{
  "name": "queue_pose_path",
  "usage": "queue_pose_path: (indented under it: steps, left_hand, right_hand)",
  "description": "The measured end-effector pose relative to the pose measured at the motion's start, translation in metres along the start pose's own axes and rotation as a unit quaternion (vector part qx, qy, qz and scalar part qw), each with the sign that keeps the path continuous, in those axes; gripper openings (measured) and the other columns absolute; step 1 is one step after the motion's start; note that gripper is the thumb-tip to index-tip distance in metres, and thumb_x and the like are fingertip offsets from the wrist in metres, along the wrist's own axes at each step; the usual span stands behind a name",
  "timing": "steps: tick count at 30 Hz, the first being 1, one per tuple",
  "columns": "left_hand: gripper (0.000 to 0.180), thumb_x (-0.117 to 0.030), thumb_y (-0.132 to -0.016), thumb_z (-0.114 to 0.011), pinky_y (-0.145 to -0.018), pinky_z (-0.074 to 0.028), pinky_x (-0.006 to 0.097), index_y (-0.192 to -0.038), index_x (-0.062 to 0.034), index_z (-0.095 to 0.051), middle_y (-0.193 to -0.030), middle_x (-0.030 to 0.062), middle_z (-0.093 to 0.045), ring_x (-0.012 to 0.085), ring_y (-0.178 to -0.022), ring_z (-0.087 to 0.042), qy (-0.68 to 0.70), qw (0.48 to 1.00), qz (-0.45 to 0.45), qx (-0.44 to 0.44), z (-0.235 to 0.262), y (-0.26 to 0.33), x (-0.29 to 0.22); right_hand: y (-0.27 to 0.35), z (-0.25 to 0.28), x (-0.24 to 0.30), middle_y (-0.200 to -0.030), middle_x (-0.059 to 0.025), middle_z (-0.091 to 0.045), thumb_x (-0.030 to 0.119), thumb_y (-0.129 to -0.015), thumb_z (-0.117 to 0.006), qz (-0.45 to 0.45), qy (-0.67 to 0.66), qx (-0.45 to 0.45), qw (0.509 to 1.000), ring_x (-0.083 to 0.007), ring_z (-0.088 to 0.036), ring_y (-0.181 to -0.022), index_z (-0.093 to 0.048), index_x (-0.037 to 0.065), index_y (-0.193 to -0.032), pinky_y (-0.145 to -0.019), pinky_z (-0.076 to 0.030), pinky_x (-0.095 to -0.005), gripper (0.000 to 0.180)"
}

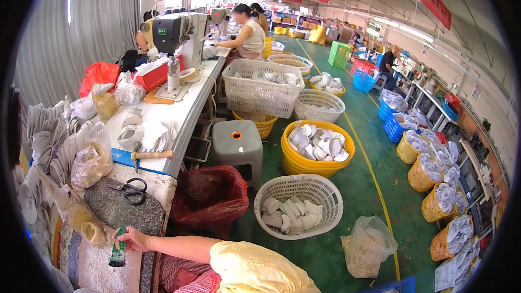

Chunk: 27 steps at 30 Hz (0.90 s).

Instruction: The person takes shoe uppers from a basket, applies glue along their inner surfaces using a brush, and sets them on the workbench.

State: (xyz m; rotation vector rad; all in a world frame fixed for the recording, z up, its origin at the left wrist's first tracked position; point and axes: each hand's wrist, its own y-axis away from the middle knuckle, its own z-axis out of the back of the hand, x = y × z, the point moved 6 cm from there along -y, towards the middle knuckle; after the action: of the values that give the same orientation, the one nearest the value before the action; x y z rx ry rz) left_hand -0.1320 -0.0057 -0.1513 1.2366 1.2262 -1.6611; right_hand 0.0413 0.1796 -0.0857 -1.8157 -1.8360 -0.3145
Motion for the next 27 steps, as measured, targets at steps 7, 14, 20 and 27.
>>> queue_pose_path:
  steps: [7,14,20,27]
  left_hand:
    - [0.034,-0.021,-0.078,-0.049,-0.078,-0.041,0.03,-0.104,0.0007,-0.048,-0.101,0.0117,-0.053,0.0202,-0.09,-0.052,-0.011,0.952,-0.019,-0.306,0.176,0.122,-0.03]
    - [0.044,0.005,-0.067,-0.048,-0.077,-0.037,0.029,-0.11,-0.0023,-0.041,-0.095,0.0124,-0.05,0.0225,-0.087,-0.048,-0.348,0.857,-0.021,-0.38,0.189,0.202,-0.19]
    - [0.028,0.005,-0.064,-0.048,-0.068,-0.043,0.036,-0.089,-0.0036,-0.055,-0.08,0.0136,-0.055,0.0297,-0.075,-0.052,-0.523,0.806,-0.165,-0.225,0.122,0.196,-0.257]
    - [0.027,0.002,-0.065,-0.045,-0.071,-0.042,0.037,-0.089,-0.0032,-0.057,-0.083,0.0158,-0.056,0.0309,-0.079,-0.053,-0.51,0.819,0.115,-0.236,0.202,0.239,-0.184]
  right_hand:
    - [-0.008,0.017,0.001,-0.08,-0.0099,-0.055,0.007,-0.074,-0.049,0.013,0.006,0.008,1.0,-0.0181,-0.054,-0.076,-0.049,-0.002,-0.096,-0.074,-0.042,-0.0304,0.024]
    - [-0.002,0.013,-0.005,-0.081,-0.0097,-0.056,0.009,-0.071,-0.052,-0.028,0.048,-0.087,0.995,-0.0208,-0.054,-0.079,-0.049,0.001,-0.094,-0.078,-0.04,-0.0341,0.025]
    - [0.025,0.018,0.004,-0.084,-0.0105,-0.057,0.011,-0.07,-0.052,-0.038,0.072,-0.097,0.992,-0.0235,-0.054,-0.083,-0.048,0.003,-0.093,-0.079,-0.04,-0.0387,0.025]
    - [0.015,0.021,0.006,-0.074,-0.0045,-0.053,0.012,-0.063,-0.058,-0.04,0.11,-0.151,0.982,-0.0186,-0.055,-0.071,-0.045,0.004,-0.089,-0.076,-0.044,-0.0384,0.03]
